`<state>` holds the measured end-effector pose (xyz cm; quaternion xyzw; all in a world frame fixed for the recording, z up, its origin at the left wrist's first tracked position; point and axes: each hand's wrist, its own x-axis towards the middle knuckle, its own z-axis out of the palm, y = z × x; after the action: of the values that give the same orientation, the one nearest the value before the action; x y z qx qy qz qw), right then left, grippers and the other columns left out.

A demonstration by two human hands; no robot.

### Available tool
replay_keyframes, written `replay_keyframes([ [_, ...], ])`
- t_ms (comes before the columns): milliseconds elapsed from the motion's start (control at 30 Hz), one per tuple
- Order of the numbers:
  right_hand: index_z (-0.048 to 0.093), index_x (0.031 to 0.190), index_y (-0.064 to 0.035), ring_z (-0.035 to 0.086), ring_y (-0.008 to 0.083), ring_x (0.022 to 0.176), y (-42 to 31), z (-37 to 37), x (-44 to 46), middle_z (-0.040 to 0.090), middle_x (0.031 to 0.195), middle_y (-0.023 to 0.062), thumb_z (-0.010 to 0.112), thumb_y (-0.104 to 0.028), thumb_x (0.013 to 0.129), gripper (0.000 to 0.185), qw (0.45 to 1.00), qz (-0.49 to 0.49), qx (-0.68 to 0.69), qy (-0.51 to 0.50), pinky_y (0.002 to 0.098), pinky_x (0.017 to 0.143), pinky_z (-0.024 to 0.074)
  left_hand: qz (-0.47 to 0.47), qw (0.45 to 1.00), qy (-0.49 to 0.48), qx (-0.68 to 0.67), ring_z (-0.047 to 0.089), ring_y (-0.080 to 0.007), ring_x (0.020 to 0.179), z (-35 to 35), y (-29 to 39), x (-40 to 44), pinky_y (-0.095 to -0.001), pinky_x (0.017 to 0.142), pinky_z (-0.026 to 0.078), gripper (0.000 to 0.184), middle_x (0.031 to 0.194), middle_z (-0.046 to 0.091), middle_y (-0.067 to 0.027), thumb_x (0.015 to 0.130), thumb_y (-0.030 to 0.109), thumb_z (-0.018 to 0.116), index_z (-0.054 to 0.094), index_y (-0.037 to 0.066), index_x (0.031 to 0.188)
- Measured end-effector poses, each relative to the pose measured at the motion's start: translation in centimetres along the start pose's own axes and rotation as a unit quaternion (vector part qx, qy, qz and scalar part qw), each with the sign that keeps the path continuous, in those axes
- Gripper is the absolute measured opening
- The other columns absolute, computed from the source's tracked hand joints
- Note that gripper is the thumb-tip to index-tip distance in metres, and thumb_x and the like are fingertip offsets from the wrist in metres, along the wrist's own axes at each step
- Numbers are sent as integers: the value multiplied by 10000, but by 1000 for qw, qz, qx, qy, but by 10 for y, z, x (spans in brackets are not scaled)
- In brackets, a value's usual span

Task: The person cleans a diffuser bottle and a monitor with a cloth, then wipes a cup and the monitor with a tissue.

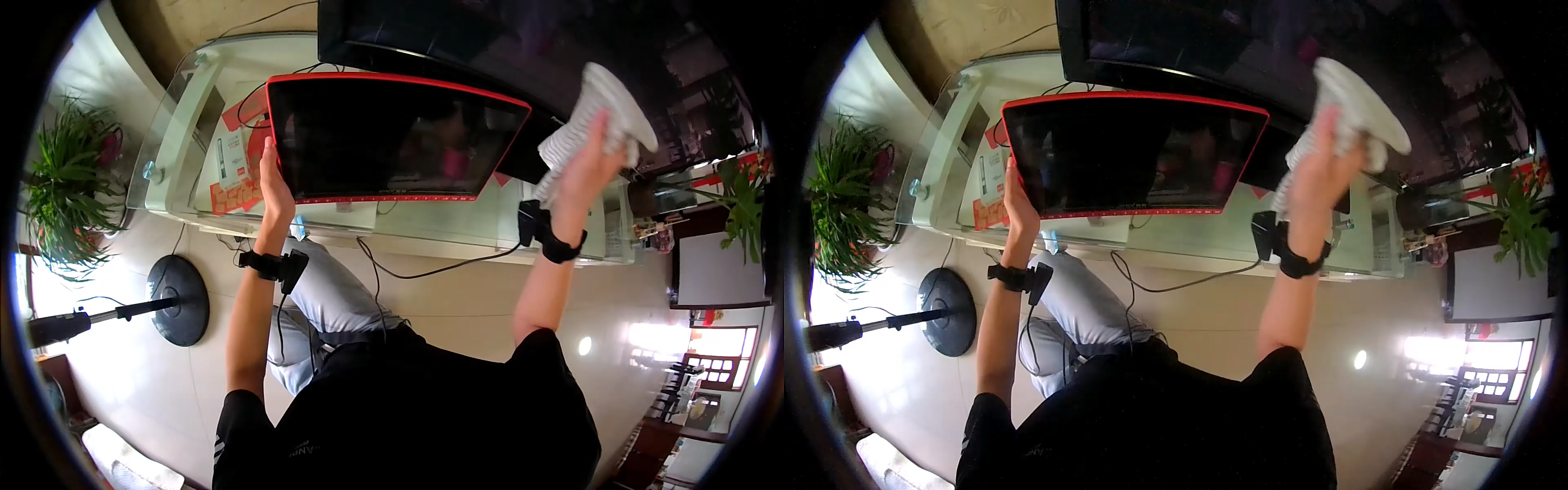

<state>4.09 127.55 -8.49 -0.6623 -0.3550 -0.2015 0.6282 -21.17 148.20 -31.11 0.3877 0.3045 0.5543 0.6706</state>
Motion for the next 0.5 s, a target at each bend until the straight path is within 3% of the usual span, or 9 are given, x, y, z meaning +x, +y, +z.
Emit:
replay_keyframes([
  [33,580,1227,72,563,239,1152,21,4,0,598,1264,167,564,-303,982,449,995,-55,-25,-84,343,1037,369,0,1000,-2,-1,187,-213,1470,-1,0,1,-327,1201,122,613,1589,208,-143,1053,360,335,218,-41,1502],
  [67,596,1219,45,571,267,1140,31,12,-3,608,1253,176,568,-263,971,396,986,-38,-53,-153,367,1039,367,-2,1000,-12,-11,189,-212,1470,-3,-2,3,-327,1201,123,613,1589,209,-142,1053,359,338,219,-40,1503],
  [100,602,1216,22,579,307,1127,30,24,-6,616,1229,191,575,-210,950,354,962,-171,-107,-181,389,1026,375,-3,1000,-22,-20,190,-212,1469,-7,-5,7,-327,1201,123,612,1589,210,-141,1053,358,341,221,-38,1503],
  [167,607,1212,-1,565,410,1114,35,39,-19,609,1194,237,591,-157,896,352,942,-186,-129,-249,422,989,407,5,1000,-18,-23,255,-200,1428,-11,-12,11,-320,1183,164,589,1559,267,-115,1054,358,341,259,-27,1493],
  [233,626,1160,-5,577,427,1049,35,52,-26,628,1130,234,597,-139,871,320,924,-196,-122,-305,432,921,445,22,1000,8,-9,381,-179,1347,-15,-19,13,-306,1149,243,551,1501,378,-67,1058,358,336,333,-5,1472],
  [333,655,1053,-28,608,413,916,41,60,-23,656,996,196,641,-132,831,245,916,-235,-110,-308,449,801,484,42,998,39,29,404,-185,1324,-6,-12,7,-318,1143,259,546,1487,393,-72,1063,365,306,340,3,1469],
  [500,655,1039,-23,611,410,901,74,58,-17,663,979,187,634,-122,834,228,929,-261,-117,-236,445,801,485,53,998,4,27,378,-187,1347,-17,-21,12,-327,1145,261,553,1487,388,-84,1065,373,284,325,7,1478],
])
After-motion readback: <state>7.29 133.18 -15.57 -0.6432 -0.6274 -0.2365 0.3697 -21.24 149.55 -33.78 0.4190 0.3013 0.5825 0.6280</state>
